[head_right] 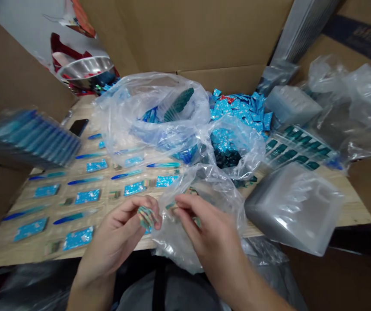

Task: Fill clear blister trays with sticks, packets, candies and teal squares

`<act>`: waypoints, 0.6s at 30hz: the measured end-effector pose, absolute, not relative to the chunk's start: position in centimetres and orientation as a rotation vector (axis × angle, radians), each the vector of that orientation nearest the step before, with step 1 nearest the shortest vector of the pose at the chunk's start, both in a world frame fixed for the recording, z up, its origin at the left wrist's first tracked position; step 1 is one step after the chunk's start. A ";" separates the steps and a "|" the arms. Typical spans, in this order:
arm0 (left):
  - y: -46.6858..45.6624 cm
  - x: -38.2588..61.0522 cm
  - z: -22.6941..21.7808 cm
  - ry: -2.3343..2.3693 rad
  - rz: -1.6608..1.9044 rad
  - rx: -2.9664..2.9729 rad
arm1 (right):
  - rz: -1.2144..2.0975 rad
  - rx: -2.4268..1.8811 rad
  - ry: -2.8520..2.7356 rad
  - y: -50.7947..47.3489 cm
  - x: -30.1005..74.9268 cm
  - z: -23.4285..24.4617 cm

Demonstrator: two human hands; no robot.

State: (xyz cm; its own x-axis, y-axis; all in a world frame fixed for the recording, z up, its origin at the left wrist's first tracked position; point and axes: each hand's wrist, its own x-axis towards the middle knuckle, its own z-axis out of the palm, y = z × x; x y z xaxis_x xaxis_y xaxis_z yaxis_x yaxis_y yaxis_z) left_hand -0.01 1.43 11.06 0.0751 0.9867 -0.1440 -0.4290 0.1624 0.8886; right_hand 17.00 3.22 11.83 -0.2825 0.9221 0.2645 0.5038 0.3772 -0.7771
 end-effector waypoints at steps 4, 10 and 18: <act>0.9 1.0 10.9 1.114 1.251 0.968 | 0.882 -1.150 -1.504 2.3 17.2 13.3; 0.4 1.9 11.1 1.328 1.466 1.465 | 0.679 -1.103 -1.665 1.7 17.3 12.5; 0.5 1.6 10.8 1.407 1.463 2.033 | 0.597 -0.966 -1.961 2.3 18.0 13.0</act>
